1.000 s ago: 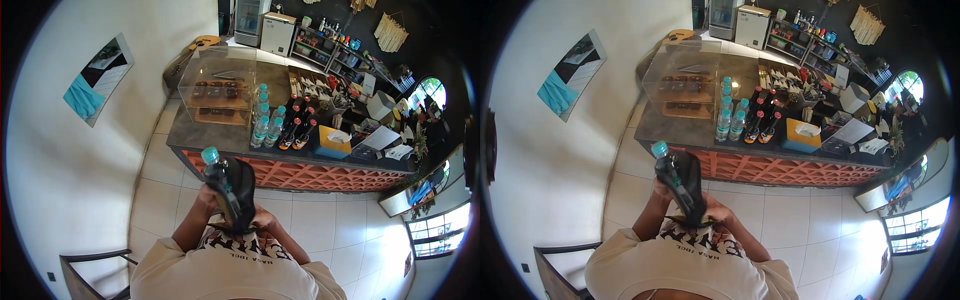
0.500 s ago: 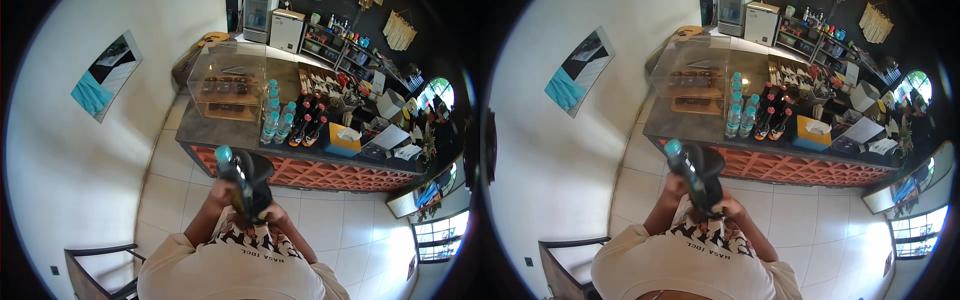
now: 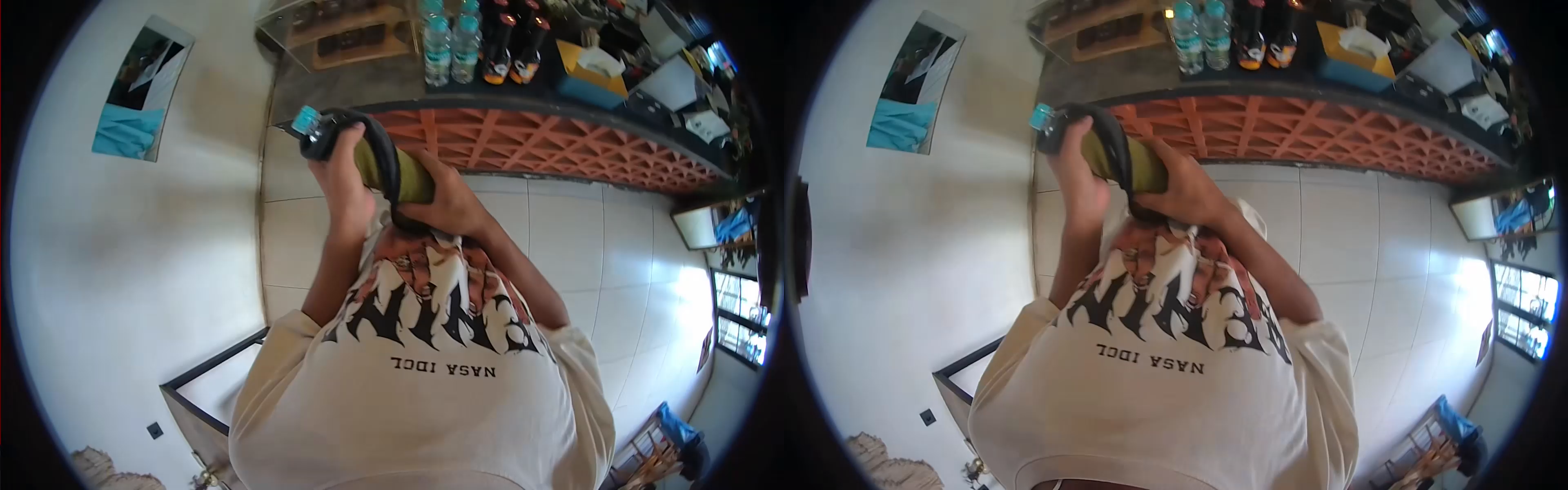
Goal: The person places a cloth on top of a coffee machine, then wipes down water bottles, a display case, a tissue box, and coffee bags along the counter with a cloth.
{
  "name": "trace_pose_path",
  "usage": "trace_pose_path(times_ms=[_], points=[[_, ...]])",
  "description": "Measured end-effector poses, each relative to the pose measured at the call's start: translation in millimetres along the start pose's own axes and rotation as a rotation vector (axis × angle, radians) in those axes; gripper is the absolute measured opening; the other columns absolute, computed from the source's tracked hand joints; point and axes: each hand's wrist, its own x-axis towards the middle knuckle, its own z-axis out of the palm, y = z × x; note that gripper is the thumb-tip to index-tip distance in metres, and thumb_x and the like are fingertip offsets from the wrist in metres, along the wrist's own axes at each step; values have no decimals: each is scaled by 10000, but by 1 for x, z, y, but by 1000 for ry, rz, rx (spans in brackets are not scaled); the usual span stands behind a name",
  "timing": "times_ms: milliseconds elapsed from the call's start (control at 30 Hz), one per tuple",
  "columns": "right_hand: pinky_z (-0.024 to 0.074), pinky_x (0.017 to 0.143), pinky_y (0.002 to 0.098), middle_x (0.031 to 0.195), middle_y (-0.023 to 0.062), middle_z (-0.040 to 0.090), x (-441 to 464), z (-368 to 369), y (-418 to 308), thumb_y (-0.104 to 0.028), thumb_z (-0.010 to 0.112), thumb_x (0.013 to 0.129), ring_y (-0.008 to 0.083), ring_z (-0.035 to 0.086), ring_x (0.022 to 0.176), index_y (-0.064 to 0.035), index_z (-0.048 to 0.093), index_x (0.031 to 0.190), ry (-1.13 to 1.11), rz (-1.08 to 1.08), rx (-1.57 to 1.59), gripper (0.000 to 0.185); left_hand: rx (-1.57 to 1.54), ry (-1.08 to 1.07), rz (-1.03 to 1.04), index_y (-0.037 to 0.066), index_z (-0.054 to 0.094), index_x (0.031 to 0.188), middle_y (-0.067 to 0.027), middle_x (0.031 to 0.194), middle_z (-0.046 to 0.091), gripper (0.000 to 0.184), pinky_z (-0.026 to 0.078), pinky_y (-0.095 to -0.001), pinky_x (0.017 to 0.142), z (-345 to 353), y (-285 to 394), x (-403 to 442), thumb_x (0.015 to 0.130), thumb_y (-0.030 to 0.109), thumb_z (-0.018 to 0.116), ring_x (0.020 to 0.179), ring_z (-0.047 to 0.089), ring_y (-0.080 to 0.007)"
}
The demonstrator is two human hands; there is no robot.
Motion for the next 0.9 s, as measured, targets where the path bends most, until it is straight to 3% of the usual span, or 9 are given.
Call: trace_pose_path(times_ms=[167, 267, 367, 433, 533, 633, 767, 833, 900], points=[[402, 1013, 338, 1260, 145, 572, -6, -1, -3, -155, 800, 718, 224, 550, 1145, 29, 420, 1370, -139, -161, 354, 777, -271, -465, -285, 16, 547, 1193, -115, 1083, 635, 473, 522, -374, 864, -21, 9, 2, 728, 46, 632, 984, 640, -244], [372, 1055, 337, 1277, 117, 563, -16, -2, -12, -132, 802, 730, 222, 510, 1226, 23, 362, 1423, -282, -8, 1153, 835, -408, -861, -225, 31, 513, 1266, -122, 1117, 629, 586, 498, -428, 946, -42, -8, 29, 693, 68, 625, 1079, 612, -269], [347, 1071, 333, 1332, 121, 498, -14, 1, 11, -140, 790, 754, 217, 467, 1258, -1, 324, 1433, -86, -179, 488, 834, -284, -920, -114, 36, 532, 1229, -105, 1061, 648, 553, 522, -388, 890, -2, 16, 1, 692, 60, 664, 983, 650, -232], [404, 1022, 340, 1255, 122, 559, -9, 8, 11, -133, 792, 735, 221, 534, 1186, 8, 383, 1372, 39, -251, 425, 770, 513, -645, 179, 28, 583, 1120, -66, 964, 666, 453, 520, -323, 817, 40, 20, -26, 691, 54, 727, 861, 657, -181], [500, 880, 341, 1061, 98, 646, -2, 8, 22, -94, 828, 636, 232, 635, 995, 20, 485, 1232, 615, -261, 77, 697, 482, -505, 443, 21, 615, 999, -34, 904, 672, 390, 502, -293, 781, 59, -21, -41, 660, 74, 801, 813, 637, -139], [483, 917, 340, 1101, 91, 647, -17, -8, 28, -68, 806, 634, 253, 634, 1013, 16, 510, 1224, 349, -302, 384, 665, 504, -812, 190, 27, 614, 1013, -38, 930, 677, 416, 501, -303, 781, 67, -2, -32, 648, 70, 807, 805, 641, -148], [382, 1064, 358, 1296, 76, 557, -41, -14, 32, 3, 828, 564, 218, 499, 1222, 5, 455, 1363, -83, -352, 1174, 882, -168, -1402, -347, 17, 592, 1140, -44, 1025, 661, 581, 472, -299, 880, 36, -24, 24, 609, 33, 828, 933, 613, -137], [370, 1075, 360, 1303, 77, 552, -46, -18, 45, -12, 835, 594, 214, 484, 1238, -5, 448, 1378, -93, -241, 1105, 875, -83, -1585, -365, 19, 609, 1128, -37, 1030, 654, 552, 457, -299, 915, 42, -31, 32, 618, 2, 819, 995, 587, -123], [410, 1035, 356, 1282, 84, 553, -41, -21, 40, -78, 845, 654, 210, 506, 1196, -5, 469, 1332, 204, -190, 358, 778, 290, -1170, -122, 30, 607, 1132, -45, 1030, 655, 532, 474, -295, 879, 73, 11, -18, 639, -21, 798, 947, 603, -122]])
